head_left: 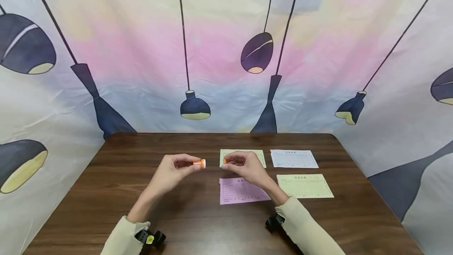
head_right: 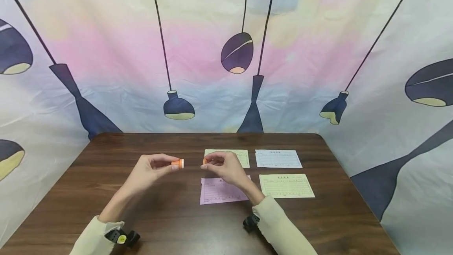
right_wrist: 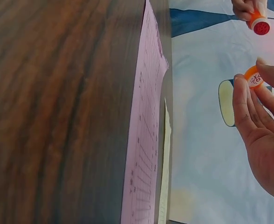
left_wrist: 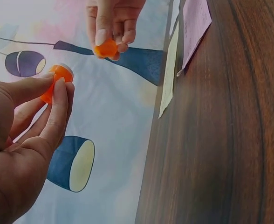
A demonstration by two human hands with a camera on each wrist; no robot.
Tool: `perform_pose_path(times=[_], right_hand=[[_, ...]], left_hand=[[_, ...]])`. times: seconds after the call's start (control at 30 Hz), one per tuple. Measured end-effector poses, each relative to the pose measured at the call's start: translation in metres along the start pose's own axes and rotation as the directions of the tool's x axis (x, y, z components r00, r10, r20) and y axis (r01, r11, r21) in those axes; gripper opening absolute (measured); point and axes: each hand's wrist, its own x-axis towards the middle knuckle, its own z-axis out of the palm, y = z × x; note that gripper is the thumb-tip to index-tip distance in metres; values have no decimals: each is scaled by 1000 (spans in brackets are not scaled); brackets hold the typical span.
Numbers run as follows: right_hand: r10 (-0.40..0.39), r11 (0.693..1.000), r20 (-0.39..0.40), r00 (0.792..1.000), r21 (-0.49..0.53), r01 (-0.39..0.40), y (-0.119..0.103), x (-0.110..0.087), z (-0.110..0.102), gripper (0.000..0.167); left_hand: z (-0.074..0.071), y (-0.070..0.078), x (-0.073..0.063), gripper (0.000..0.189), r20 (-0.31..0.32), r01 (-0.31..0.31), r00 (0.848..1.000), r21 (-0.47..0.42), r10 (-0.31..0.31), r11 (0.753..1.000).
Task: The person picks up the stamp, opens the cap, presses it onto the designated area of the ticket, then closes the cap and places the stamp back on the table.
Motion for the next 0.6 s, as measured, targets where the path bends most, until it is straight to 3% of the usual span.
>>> perform_pose_path(times=[0.27, 0.6], right_hand=[[16, 999, 20, 1000, -32, -15, 2, 9, 8, 26], [-22, 995, 85, 996, -95, 30, -1, 27, 24, 23]], left_hand=[[-9, 0, -2, 23, -17, -8, 1000, -16, 8, 1000], [-16, 1, -4, 24, -16, -22, 1000, -32, 21, 999]])
